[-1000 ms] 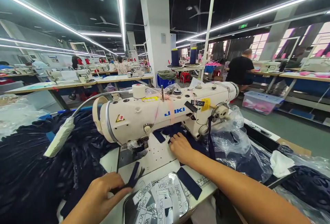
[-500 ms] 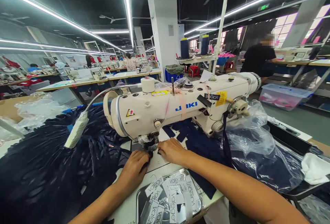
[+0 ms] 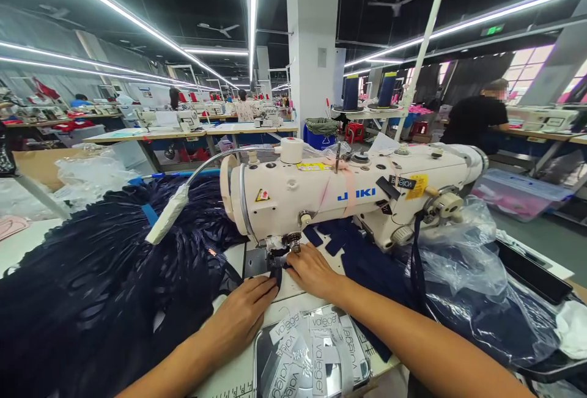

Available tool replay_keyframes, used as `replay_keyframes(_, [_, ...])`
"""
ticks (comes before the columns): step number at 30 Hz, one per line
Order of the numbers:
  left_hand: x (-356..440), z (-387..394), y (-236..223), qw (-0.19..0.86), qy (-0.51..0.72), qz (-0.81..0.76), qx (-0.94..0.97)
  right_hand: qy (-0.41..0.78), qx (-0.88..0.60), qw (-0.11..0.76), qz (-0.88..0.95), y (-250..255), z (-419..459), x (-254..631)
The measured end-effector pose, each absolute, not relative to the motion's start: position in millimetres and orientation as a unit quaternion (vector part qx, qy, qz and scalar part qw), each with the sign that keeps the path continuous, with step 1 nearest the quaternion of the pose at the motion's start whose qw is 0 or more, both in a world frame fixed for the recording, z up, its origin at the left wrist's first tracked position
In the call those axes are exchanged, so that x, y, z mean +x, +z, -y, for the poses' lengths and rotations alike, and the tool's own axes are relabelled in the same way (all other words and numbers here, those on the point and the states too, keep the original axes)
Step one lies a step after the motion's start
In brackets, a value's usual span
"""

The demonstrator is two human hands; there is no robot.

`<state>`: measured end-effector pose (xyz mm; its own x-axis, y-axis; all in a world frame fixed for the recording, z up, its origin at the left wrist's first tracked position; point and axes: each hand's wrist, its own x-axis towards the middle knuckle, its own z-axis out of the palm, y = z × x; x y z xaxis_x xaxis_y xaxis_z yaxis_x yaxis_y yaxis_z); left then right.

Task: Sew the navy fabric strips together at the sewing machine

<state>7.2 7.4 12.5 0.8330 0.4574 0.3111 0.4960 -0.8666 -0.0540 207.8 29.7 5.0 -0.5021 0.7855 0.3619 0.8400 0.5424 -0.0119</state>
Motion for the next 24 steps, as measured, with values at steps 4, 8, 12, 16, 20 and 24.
replay_keyframes(4, [8, -5, 9, 0.086, -0.129, 0.254, -0.955, -0.11, -0.442, 0.111, 0.883, 7, -37, 195])
replay_keyframes(8, [9, -4, 7, 0.113, -0.115, 0.253, -0.954, -0.07, -0.452, 0.081, 0.885, 13, -39, 193])
replay_keyframes(12, [13, -6, 11, 0.121, -0.082, 0.253, -0.956, 0.015, -0.475, 0.078, 0.876, 19, -41, 196])
replay_keyframes(16, [16, -7, 15, 0.103, -0.064, 0.258, -0.959, 0.059, -0.469, 0.11, 0.874, 20, -42, 197])
replay_keyframes(20, [17, -8, 14, 0.086, -0.063, 0.268, -0.958, 0.105, -0.489, 0.143, 0.854, 18, -43, 197])
replay_keyframes(24, [17, -9, 16, 0.061, -0.07, 0.283, -0.955, 0.129, -0.501, 0.147, 0.843, 17, -45, 196])
